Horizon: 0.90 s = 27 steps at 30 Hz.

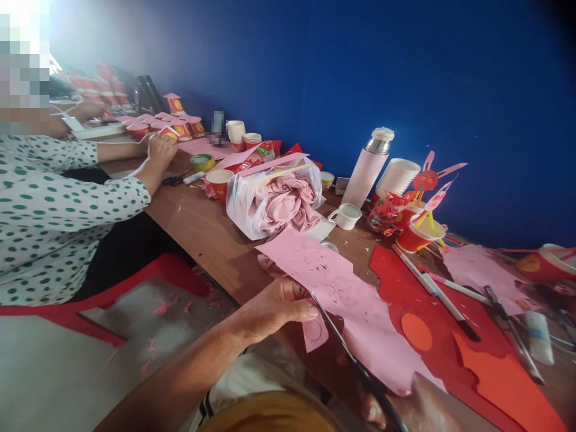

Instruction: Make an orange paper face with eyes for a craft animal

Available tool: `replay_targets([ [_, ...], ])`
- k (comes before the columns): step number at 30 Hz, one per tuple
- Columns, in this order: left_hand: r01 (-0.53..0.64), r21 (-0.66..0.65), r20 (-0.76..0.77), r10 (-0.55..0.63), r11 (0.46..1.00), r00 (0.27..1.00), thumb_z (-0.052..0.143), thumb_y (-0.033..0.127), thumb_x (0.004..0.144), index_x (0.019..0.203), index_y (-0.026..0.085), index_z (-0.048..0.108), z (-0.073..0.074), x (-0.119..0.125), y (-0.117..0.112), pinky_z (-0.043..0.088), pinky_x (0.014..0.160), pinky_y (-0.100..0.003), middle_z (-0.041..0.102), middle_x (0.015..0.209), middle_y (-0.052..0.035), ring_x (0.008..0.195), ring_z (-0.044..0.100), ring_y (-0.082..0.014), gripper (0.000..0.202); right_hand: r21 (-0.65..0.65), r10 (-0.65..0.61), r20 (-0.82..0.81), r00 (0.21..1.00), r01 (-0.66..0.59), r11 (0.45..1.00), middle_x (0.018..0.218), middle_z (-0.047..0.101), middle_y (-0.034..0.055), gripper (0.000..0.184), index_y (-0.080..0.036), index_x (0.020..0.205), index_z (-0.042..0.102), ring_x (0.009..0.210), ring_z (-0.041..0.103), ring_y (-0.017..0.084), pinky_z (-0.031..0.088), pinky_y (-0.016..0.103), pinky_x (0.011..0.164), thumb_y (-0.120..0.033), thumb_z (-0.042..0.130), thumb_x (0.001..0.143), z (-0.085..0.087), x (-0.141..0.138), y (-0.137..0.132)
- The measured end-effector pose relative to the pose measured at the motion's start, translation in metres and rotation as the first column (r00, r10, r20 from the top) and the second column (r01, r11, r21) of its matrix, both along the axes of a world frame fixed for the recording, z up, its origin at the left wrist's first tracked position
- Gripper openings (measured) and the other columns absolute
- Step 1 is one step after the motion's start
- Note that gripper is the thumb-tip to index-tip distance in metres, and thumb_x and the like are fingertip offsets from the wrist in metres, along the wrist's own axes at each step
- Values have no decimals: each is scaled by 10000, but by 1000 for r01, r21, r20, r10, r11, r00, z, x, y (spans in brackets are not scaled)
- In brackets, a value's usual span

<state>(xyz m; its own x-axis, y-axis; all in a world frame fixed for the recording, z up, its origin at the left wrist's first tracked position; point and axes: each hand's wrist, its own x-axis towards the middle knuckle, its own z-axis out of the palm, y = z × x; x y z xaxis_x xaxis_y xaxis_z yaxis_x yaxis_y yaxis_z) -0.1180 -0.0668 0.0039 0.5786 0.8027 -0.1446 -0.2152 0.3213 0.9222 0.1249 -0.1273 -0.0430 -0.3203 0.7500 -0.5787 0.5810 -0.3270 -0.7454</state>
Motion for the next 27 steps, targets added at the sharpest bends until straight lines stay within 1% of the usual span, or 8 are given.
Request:
replay_targets([
  [3,-15,-13,-14,15,1000,1000,661,288,634,592,129,603,1,-1,0,331,609,-214,532,588,22,592,428,-94,175,-139,-55,-96,994,42,989,532,581,-9,297,-167,535,643,528,507,119,413,202,521,-438,602,651,-7,2,-1],
  [6,-20,-33,-16,20,999,1000,653,272,636,520,136,553,2,-2,0,325,592,-218,490,517,38,530,400,-81,205,-200,-84,-184,979,47,979,509,542,3,408,-145,590,654,488,478,112,397,206,465,-533,558,674,-7,-4,0],
  [12,61,8,-74,-61,998,995,602,272,653,655,104,648,-1,-5,2,370,672,-248,651,711,-68,704,546,-156,174,-162,-90,-383,919,29,986,523,455,-64,519,-160,905,652,422,339,43,281,156,383,-509,731,529,8,-20,8],
  [16,52,46,-145,-45,998,988,600,289,700,756,102,665,-7,-18,1,390,673,-242,653,776,-70,714,554,-148,206,-3,49,-444,895,-56,998,557,463,-55,485,-165,847,666,487,383,62,331,171,451,-521,733,525,11,-22,9],
  [19,16,76,-199,-1,997,980,589,340,733,675,115,632,-10,-27,-1,412,666,-248,647,847,-80,732,569,-156,237,84,168,-415,894,-146,986,600,495,-28,454,-159,796,692,569,437,89,374,187,524,-540,717,549,13,-23,10],
  [22,25,144,-222,8,989,975,550,399,778,614,122,587,-9,-28,-3,417,624,-247,635,698,-64,621,557,-137,324,88,246,-424,872,-231,969,591,486,-26,415,-152,810,708,560,425,77,360,176,513,-522,681,625,16,-23,12],
  [25,25,234,-295,47,972,954,498,447,809,647,130,587,-8,-22,-2,425,643,-255,630,672,-57,617,559,-145,368,89,214,-458,863,-195,977,560,444,-47,363,-136,800,709,523,378,50,314,157,474,-454,708,625,20,-19,14],
  [27,-33,344,-414,183,938,892,474,464,815,769,144,615,-10,-20,4,431,680,-257,642,761,-56,684,569,-162,353,80,129,-487,864,-102,992,520,413,-69,356,-124,779,696,483,341,28,271,141,439,-397,765,561,22,-14,15],
])
